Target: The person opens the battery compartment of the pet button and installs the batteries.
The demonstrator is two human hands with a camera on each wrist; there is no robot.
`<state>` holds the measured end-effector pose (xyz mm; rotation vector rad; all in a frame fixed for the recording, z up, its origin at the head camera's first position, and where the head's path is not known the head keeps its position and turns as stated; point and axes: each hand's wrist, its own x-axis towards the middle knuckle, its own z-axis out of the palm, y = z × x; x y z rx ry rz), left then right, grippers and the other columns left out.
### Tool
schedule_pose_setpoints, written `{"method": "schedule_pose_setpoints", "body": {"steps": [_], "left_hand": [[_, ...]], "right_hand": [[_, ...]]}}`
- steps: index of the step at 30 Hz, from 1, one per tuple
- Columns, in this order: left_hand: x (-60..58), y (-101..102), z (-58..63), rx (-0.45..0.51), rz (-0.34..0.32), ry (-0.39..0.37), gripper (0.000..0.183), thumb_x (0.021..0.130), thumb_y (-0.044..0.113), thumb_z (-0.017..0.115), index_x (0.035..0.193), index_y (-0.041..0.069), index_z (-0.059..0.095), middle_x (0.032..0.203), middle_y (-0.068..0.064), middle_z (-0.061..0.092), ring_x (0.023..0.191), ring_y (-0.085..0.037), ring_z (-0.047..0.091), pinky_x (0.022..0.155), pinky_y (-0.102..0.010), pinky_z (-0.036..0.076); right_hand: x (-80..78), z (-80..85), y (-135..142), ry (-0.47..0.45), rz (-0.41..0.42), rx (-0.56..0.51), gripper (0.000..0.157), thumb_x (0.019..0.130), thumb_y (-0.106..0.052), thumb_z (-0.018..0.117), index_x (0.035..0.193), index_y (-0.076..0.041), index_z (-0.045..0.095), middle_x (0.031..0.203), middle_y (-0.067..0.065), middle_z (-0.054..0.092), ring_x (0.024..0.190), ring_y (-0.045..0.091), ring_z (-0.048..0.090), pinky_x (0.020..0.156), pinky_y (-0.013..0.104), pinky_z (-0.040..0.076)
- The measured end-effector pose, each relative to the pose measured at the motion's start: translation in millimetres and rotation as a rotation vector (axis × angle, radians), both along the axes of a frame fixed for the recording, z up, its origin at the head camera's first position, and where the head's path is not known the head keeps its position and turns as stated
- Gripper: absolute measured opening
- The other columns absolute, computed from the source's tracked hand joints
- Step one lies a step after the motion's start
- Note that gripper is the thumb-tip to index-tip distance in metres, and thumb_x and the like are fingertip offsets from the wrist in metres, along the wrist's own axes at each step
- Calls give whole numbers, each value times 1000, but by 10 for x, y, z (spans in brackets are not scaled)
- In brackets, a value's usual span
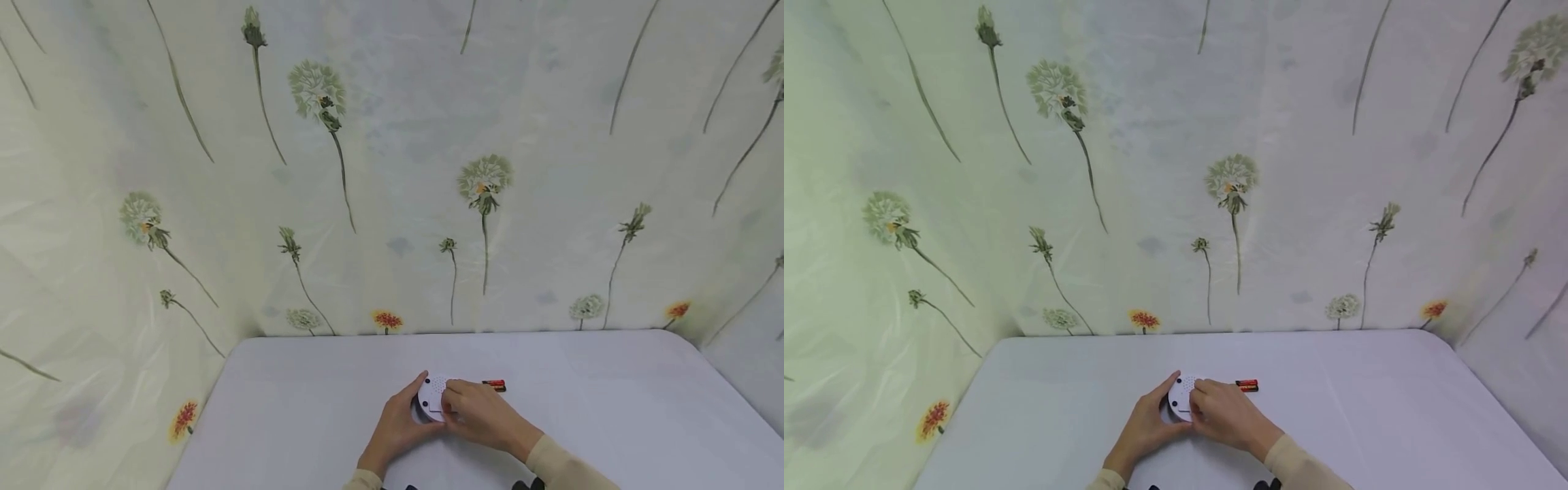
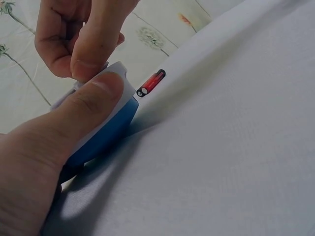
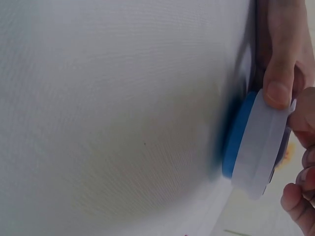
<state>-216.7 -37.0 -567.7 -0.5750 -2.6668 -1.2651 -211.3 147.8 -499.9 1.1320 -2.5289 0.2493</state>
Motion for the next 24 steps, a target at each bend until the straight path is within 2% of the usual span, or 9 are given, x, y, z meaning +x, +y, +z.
{"method": "schedule_pose_setpoints", "body": {"steps": [10, 17, 24], "left_hand": [[-37, 22, -40, -5, -7, -1, 94, 58, 68, 62, 137, 30, 28, 137, 6, 40, 124, -10, 41, 101, -30, 38], [-24, 12, 5, -22, 10, 2, 96, 57, 68, 62, 138, 28, 27, 137, 4, 40, 125, -12, 41, 101, -32, 38], [-13, -5, -12, -16, -2, 35, 92, 61, 55, 71, 138, 24, 30, 136, 4, 43, 123, -11, 43, 101, -30, 38]], "right_hand": [[18, 3, 3, 43, -17, 0, 13, 68, -28, 68, 71, -23, 56, 71, -16, 46, 61, -2, 38, 51, 15, 39], [78, 15, -11, 25, -21, -15, 11, 69, -26, 66, 72, -24, 55, 72, -16, 45, 60, -3, 38, 51, 12, 38], [202, -41, -4, 66, -3, -42, 13, 66, -24, 67, 70, -23, 55, 69, -16, 44, 59, -3, 35, 47, 10, 33]]}}
